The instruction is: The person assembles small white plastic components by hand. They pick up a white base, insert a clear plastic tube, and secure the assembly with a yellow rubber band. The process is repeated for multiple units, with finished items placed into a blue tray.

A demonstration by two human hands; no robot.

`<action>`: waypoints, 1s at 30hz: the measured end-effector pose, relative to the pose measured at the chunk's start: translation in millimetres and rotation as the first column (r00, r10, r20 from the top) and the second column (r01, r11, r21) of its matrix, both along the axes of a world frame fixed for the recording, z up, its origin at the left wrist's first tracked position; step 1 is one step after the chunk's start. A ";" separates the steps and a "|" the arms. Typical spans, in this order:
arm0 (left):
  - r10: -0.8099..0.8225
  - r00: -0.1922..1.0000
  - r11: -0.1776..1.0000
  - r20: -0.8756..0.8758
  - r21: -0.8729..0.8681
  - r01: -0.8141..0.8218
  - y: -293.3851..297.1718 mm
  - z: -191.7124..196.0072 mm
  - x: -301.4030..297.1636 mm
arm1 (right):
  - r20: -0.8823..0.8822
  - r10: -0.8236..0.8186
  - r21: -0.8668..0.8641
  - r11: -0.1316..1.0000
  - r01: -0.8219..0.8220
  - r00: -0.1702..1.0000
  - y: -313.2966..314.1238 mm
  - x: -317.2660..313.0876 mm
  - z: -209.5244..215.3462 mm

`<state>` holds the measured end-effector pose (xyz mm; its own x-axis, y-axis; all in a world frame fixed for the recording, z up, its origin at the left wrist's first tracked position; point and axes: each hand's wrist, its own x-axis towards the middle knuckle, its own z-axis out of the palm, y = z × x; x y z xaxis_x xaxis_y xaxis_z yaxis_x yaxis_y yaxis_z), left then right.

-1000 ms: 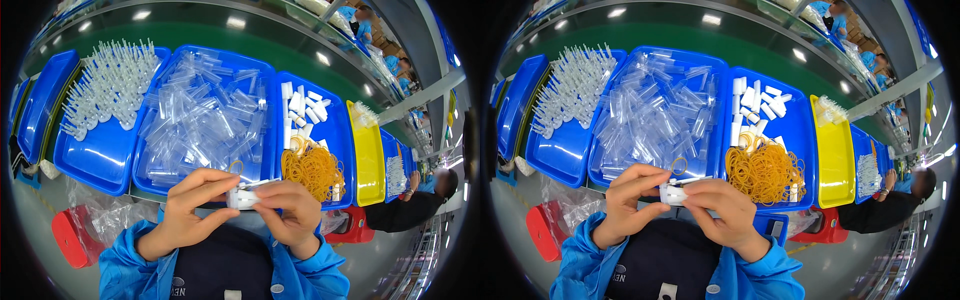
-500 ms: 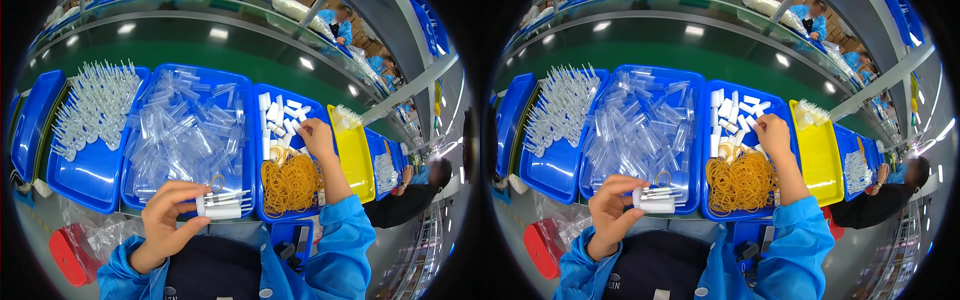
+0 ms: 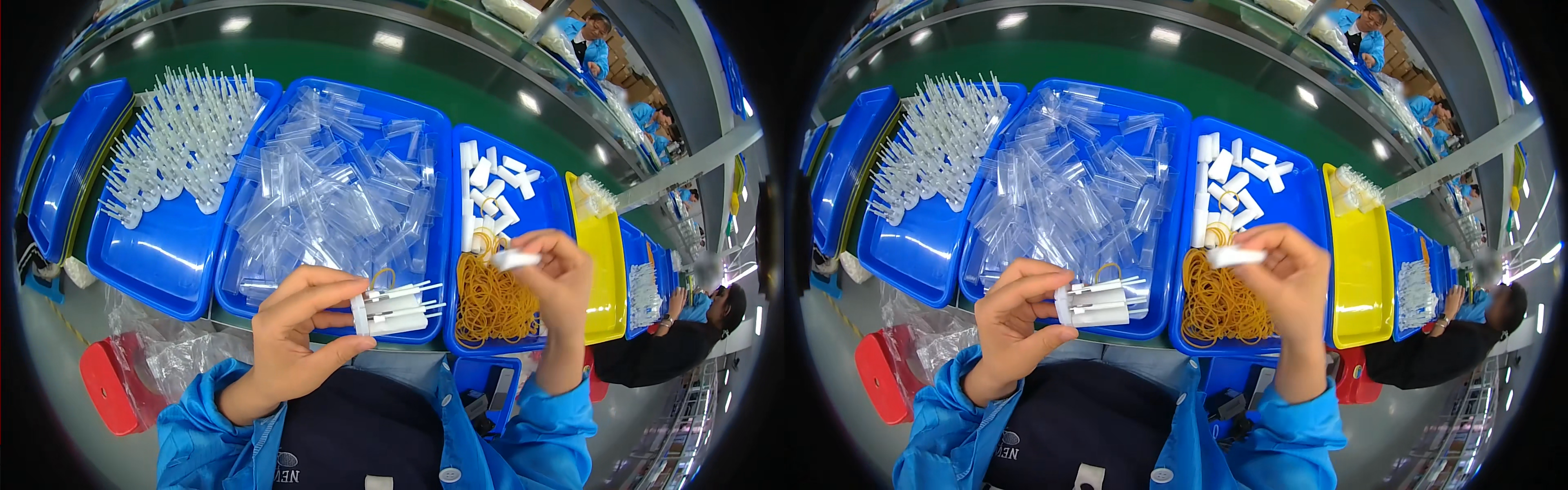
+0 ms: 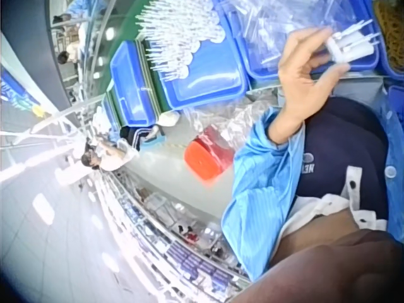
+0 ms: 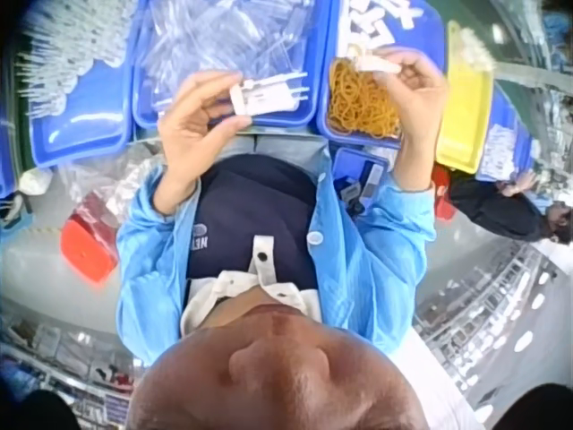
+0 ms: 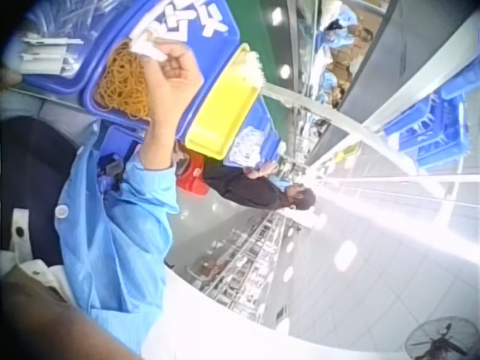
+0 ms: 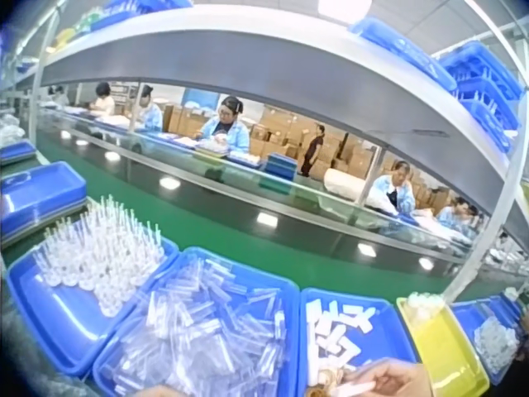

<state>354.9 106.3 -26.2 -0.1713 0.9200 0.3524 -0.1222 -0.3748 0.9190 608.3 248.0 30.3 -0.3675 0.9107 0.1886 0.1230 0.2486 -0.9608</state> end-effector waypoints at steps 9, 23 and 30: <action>0.011 1.000 1.000 0.013 0.013 -0.011 -1.6 0.4 0.2 | -0.175 0.104 0.025 0.995 -0.101 0.979 -48.5 -21.4 -18.9; -0.037 0.992 0.999 -0.120 -0.042 0.032 -2.2 -0.6 -3.7 | 0.028 0.102 0.209 0.972 -0.106 0.994 -64.3 -31.2 -5.7; 0.002 0.995 1.000 -0.098 -0.006 -0.002 -2.5 -1.9 -1.9 | -0.079 0.043 0.032 0.999 -0.040 0.996 -69.5 -34.7 -11.2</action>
